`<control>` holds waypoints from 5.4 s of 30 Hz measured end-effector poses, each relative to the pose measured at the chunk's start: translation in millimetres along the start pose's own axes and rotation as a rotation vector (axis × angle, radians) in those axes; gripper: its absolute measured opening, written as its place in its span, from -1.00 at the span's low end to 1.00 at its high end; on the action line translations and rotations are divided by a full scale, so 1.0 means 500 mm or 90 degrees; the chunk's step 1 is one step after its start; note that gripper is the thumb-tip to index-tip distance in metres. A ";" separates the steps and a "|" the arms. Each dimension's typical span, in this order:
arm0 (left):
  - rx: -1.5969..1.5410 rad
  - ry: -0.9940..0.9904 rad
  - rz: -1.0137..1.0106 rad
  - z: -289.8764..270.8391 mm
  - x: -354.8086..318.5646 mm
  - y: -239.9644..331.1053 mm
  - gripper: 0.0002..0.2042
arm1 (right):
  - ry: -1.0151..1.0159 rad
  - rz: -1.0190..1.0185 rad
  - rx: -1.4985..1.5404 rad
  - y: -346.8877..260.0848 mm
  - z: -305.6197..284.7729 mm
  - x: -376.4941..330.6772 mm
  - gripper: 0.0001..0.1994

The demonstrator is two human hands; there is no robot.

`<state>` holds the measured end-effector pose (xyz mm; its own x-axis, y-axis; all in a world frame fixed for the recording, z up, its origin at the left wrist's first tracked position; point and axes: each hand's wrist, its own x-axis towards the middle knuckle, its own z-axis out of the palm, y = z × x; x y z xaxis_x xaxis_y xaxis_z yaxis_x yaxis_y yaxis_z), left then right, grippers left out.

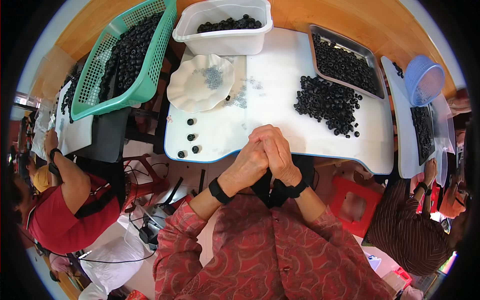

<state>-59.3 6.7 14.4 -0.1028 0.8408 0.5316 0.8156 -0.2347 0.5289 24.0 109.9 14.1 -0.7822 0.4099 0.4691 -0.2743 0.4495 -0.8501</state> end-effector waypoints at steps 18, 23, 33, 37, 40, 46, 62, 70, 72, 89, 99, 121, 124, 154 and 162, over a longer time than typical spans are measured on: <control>0.072 0.083 -0.072 0.009 -0.019 0.013 -0.68 | 0.106 0.074 -0.141 -0.026 -0.044 -0.048 -0.68; 0.059 0.101 -0.090 0.011 -0.022 0.012 -0.68 | 0.038 0.016 -0.398 -0.040 -0.043 -0.074 -0.63; -0.010 0.187 -0.165 0.018 -0.028 0.001 -0.66 | 0.075 0.076 -0.254 -0.036 -0.056 -0.083 -0.62; -0.092 0.229 -0.241 0.013 -0.028 0.006 -0.63 | 0.166 0.145 -0.170 -0.029 -0.093 -0.104 -0.60; -0.093 0.248 -0.264 0.004 -0.028 0.017 -0.71 | 0.206 0.137 -0.224 -0.028 -0.110 -0.113 -0.66; -0.162 0.290 -0.313 -0.001 -0.039 0.037 -0.76 | 0.158 0.095 -0.301 -0.040 -0.100 -0.116 -0.72; -1.031 0.389 -0.513 0.003 -0.091 0.073 -0.66 | 0.052 0.008 -0.530 -0.048 -0.048 -0.083 -0.76; -1.050 0.386 -0.515 0.001 -0.093 0.082 -0.66 | 0.051 -0.002 -0.539 -0.038 -0.040 -0.084 -0.81; -1.046 0.394 -0.525 0.003 -0.093 0.085 -0.67 | 0.048 -0.003 -0.543 -0.039 -0.039 -0.084 -0.81; -1.045 0.413 -0.516 0.021 -0.101 0.083 -0.66 | 0.054 0.046 -0.287 -0.117 -0.027 -0.090 -0.89; -1.065 0.377 -0.413 0.007 -0.100 0.091 -0.65 | 0.051 0.000 -0.259 -0.130 -0.028 -0.085 -0.88; -1.080 0.356 -0.435 0.006 -0.102 0.095 -0.73 | 0.001 0.036 -0.228 -0.142 -0.031 -0.084 -0.90; -1.064 0.350 -0.427 0.005 -0.101 0.097 -0.75 | -0.014 0.042 -0.231 -0.145 -0.034 -0.083 -0.90; -1.267 0.326 -0.477 0.031 -0.123 0.079 -0.72 | 0.161 0.220 -0.098 -0.116 -0.077 -0.103 -0.90; -1.239 0.344 -0.516 0.036 -0.124 0.082 -0.70 | 0.120 0.195 -0.318 -0.098 -0.116 -0.117 -0.85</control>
<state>-9.1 -46.2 -8.6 -0.4235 0.8852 -0.1925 -0.8821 -0.3545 0.3103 115.4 110.1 42.1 -0.6587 0.6922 0.2949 0.2783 0.5883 -0.7593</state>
